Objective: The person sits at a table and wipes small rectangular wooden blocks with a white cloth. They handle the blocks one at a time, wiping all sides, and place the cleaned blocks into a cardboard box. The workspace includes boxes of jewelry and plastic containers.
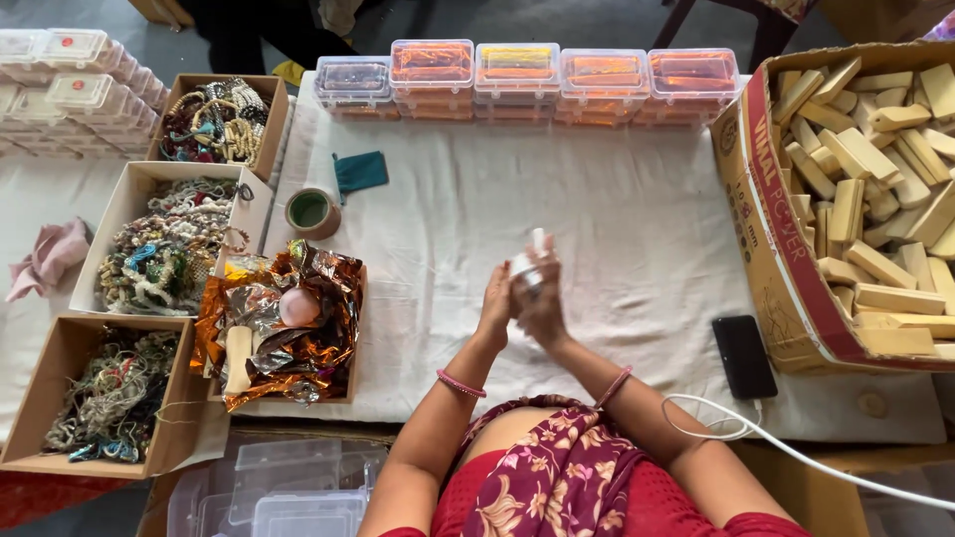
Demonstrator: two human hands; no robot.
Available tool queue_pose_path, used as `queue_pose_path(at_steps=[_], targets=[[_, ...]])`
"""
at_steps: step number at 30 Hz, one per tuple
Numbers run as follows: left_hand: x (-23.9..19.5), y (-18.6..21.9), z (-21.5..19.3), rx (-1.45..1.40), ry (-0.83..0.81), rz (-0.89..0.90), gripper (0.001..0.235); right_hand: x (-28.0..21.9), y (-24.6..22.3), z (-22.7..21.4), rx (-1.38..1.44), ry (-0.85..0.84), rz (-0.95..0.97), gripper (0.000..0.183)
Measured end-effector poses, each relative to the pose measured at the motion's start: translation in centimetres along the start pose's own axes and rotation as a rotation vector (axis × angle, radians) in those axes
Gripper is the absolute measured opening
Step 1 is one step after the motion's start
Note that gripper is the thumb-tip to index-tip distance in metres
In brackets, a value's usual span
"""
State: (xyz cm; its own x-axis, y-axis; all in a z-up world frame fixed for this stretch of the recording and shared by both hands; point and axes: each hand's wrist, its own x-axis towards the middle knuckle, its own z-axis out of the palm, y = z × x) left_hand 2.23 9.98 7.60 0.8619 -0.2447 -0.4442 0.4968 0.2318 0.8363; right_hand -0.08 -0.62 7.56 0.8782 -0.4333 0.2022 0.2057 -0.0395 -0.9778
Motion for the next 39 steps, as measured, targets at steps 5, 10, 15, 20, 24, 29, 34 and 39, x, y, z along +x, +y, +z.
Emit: queue_pose_path(at_steps=[5, 10, 15, 20, 24, 29, 34, 39], targets=[[1.7, -2.9, -1.0, 0.204, -0.052, 0.201, 0.048, 2.1, 2.9, 0.7, -0.357, 0.012, -0.388, 0.058], [1.5, 0.8, -3.3, 0.488, -0.259, 0.24, 0.048, 4.8, 0.5, -1.0, 0.171, -0.066, 0.313, 0.034], [1.7, 3.6, -3.2, 0.083, -0.104, 0.135, 0.069, 2.6, -0.9, -0.4, 0.155, -0.299, 0.334, 0.021], [1.0, 2.8, -1.5, -0.166, 0.057, -0.075, 0.055, 2.6, -3.0, 0.2, -0.106, -0.031, -0.009, 0.018], [1.8, 1.3, -2.7, -0.251, -0.308, -0.064, 0.041, 3.8, -1.5, -0.5, -0.124, 0.015, -0.035, 0.022], [3.8, -1.2, -4.6, -0.08, -0.234, -0.041, 0.034, 2.9, -2.0, -0.2, -0.08, -0.082, 0.338, 0.028], [5.8, -1.0, -4.6, -0.34, 0.23, -0.001, 0.036, 0.3, -2.6, 1.2, -0.374, -0.281, -0.167, 0.027], [6.1, -1.0, -3.4, -0.732, 0.171, 0.016, 0.054, 0.6, -0.1, 2.1, -0.521, -0.611, -0.185, 0.055]])
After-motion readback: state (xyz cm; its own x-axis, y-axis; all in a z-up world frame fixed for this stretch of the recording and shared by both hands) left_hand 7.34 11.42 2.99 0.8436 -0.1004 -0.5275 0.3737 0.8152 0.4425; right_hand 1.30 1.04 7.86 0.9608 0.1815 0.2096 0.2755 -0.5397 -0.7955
